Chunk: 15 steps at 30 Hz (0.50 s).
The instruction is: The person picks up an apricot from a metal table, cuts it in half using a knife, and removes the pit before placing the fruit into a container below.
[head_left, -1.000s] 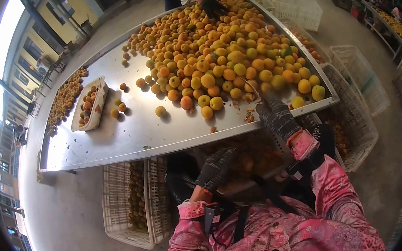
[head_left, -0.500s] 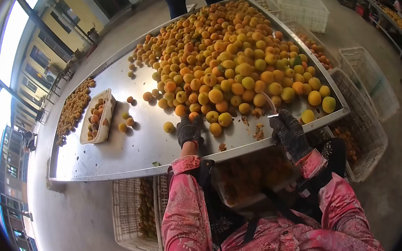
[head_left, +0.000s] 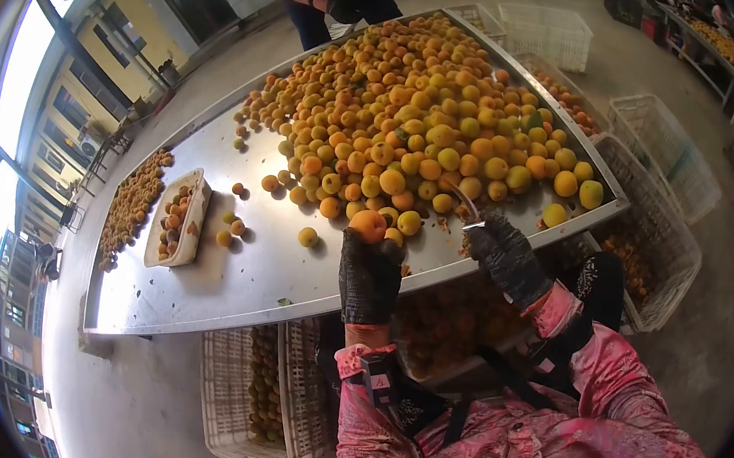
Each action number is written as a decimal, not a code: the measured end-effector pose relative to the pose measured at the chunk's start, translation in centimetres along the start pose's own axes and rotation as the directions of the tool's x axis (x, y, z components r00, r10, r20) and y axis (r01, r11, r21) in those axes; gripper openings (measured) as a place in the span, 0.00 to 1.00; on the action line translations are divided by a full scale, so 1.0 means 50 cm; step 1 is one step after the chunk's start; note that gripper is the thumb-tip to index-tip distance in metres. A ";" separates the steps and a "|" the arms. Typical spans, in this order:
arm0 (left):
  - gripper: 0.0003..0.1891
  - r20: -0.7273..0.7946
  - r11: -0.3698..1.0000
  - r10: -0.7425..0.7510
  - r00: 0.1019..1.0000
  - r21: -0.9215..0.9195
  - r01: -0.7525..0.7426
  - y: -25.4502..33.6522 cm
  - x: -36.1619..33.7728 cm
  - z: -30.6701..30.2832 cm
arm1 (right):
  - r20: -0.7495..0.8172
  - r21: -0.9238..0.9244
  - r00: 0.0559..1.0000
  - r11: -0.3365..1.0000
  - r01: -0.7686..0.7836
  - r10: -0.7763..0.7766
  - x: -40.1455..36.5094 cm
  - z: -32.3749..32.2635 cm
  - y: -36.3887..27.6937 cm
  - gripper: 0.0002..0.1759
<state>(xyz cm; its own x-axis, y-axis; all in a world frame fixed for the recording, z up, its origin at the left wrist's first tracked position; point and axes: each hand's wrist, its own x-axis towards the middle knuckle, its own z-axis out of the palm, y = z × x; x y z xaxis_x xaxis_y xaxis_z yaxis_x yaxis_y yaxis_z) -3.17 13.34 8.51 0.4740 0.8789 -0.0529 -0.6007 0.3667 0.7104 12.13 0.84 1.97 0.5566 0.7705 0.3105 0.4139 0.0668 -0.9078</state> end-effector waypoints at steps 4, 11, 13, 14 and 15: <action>0.21 0.172 0.982 -0.186 0.967 0.002 0.189 -0.009 -0.009 -0.051 | -0.011 -0.223 0.924 0.901 0.371 -0.383 -0.020 0.017 -0.152 0.09; 0.17 -0.053 0.999 -0.027 0.998 0.031 0.029 -0.011 -0.072 0.021 | -0.001 -0.321 0.912 0.864 0.388 -0.409 -0.050 0.050 -0.224 0.14; 0.15 0.036 0.983 -0.099 0.994 0.161 0.092 -0.012 -0.073 0.014 | 0.085 -0.412 0.902 0.810 0.418 -0.423 -0.057 0.053 -0.207 0.13; 0.15 0.036 0.983 -0.099 0.994 0.162 0.092 -0.024 -0.067 -0.001 | 0.084 -0.412 0.902 0.810 0.418 -0.423 -0.060 0.053 -0.206 0.13; 0.14 0.197 0.788 0.214 0.957 0.544 -0.289 -0.036 -0.060 -0.006 | 0.094 -0.443 0.895 0.786 0.430 -0.436 -0.062 0.052 -0.207 0.13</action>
<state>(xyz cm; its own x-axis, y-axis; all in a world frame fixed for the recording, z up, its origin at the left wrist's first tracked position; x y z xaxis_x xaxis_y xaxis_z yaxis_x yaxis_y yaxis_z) -3.74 10.12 7.19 0.4515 0.8594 0.2399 -0.2596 -0.1307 0.9568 4.25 -0.58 9.65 0.2497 0.7202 0.6472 0.8843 0.1028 -0.4555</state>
